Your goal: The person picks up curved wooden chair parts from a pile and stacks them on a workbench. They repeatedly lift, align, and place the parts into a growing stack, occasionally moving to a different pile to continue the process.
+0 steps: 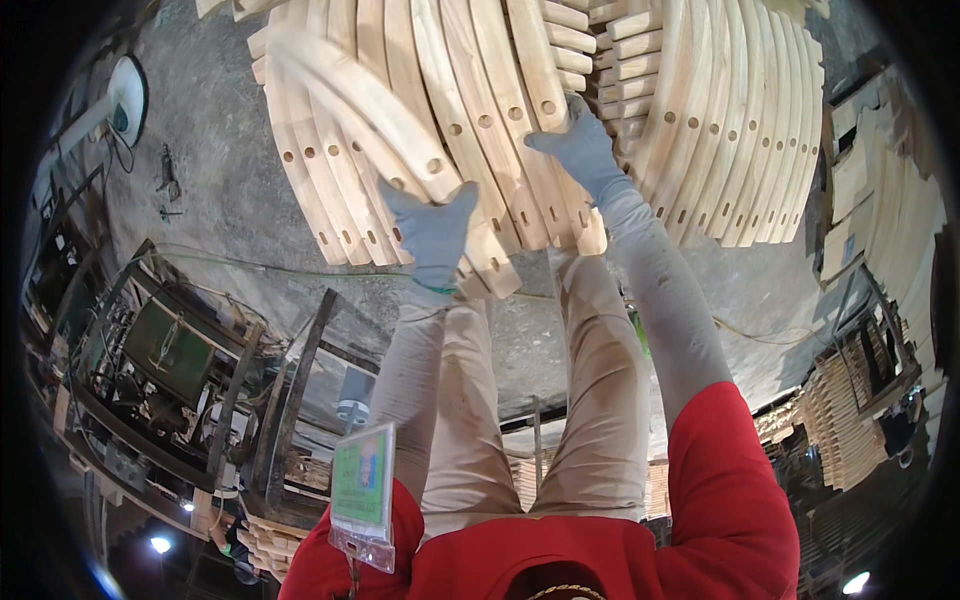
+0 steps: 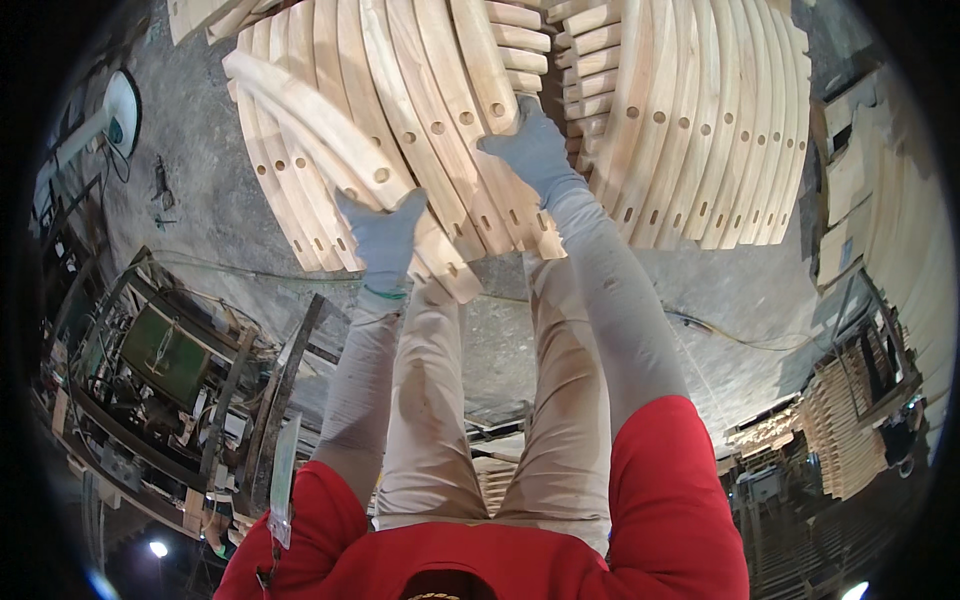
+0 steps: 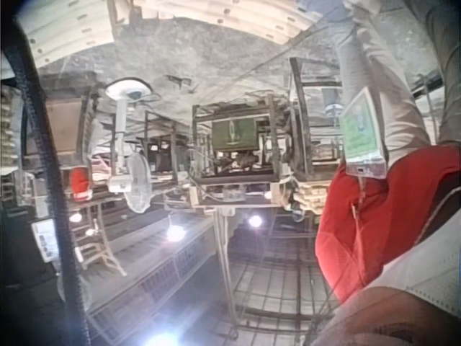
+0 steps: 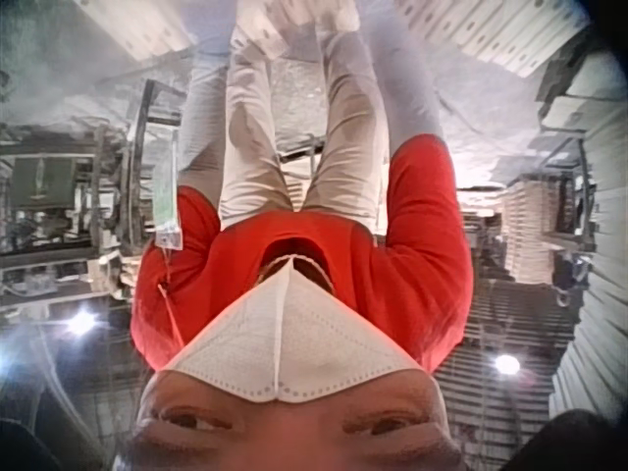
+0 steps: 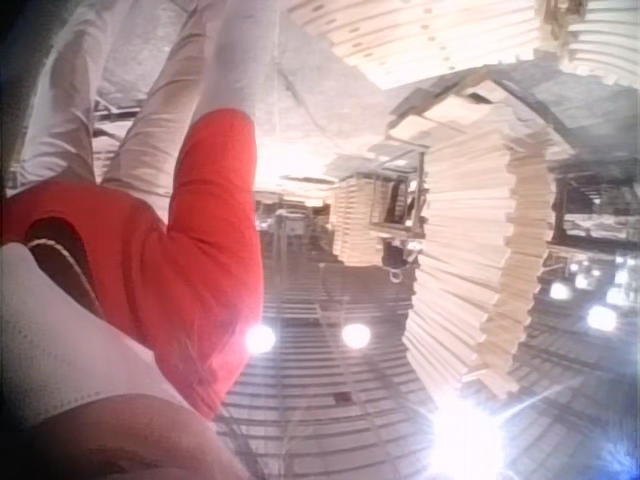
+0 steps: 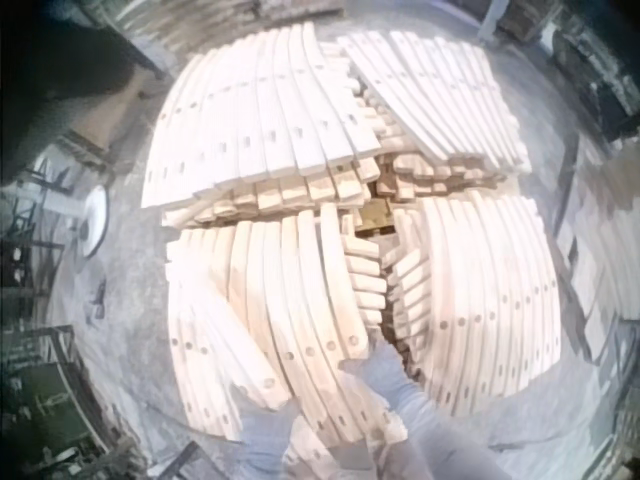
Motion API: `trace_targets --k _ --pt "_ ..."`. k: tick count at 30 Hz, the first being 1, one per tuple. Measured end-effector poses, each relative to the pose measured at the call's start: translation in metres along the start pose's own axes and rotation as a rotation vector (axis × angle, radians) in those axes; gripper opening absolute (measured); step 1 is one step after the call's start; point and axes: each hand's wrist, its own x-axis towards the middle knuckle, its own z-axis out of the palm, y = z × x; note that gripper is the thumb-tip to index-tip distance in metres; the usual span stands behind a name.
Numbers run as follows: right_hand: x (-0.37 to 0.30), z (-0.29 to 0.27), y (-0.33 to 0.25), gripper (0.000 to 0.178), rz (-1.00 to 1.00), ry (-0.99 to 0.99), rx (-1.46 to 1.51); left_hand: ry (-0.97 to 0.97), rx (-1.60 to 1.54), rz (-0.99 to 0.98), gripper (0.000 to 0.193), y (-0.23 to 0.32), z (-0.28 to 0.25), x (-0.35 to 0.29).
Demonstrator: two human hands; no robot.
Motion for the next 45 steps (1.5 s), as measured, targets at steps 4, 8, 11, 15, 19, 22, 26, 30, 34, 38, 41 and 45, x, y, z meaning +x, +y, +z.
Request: trace_targets --k 4,8,11,15,19,22,26,30,34,38,41,45 --pt "-0.006 0.010 -0.019 0.071 0.075 -0.014 -0.077 0.152 -0.018 0.176 0.119 0.010 0.024 0.005" --pt "-0.015 0.007 -0.010 0.072 0.053 0.004 -0.088 0.014 0.078 0.032 0.120 0.028 0.040 0.011" --pt "-0.017 0.015 -0.010 0.074 -0.050 0.097 -0.065 0.007 0.012 0.069 0.120 0.018 0.028 0.012" --pt "-0.018 0.025 -0.030 0.079 0.050 0.051 -0.251 -0.095 -0.114 -0.074 0.118 0.005 0.000 0.012" --pt "-0.012 0.023 -0.038 0.085 0.059 -0.059 -0.235 0.165 0.187 0.182 0.115 -0.024 -0.023 0.029" --pt "-0.009 0.024 -0.031 0.085 0.061 -0.107 -0.199 0.131 0.235 0.155 0.114 -0.027 -0.027 0.049" --pt "-0.013 0.028 -0.025 0.075 0.037 -0.075 -0.124 0.122 0.351 0.080 0.116 -0.022 -0.019 0.060" --pt "-0.018 0.014 -0.043 0.063 0.145 -0.176 -0.015 0.072 0.275 0.154 0.118 -0.038 -0.033 0.064" --pt "-0.038 0.014 -0.045 0.060 0.196 -0.220 0.190 -0.006 0.167 0.119 0.119 -0.043 -0.047 0.069" --pt "-0.055 0.050 -0.073 0.060 0.102 -0.232 0.263 -0.014 0.220 0.137 0.117 -0.057 -0.048 0.077" --pt "-0.053 0.098 -0.088 0.063 0.024 -0.151 0.088 0.026 0.159 0.353 0.107 -0.068 -0.050 0.081" --pt "-0.066 0.135 -0.103 0.067 0.007 0.008 0.131 -0.184 -0.285 0.303 0.079 -0.081 -0.077 0.096"
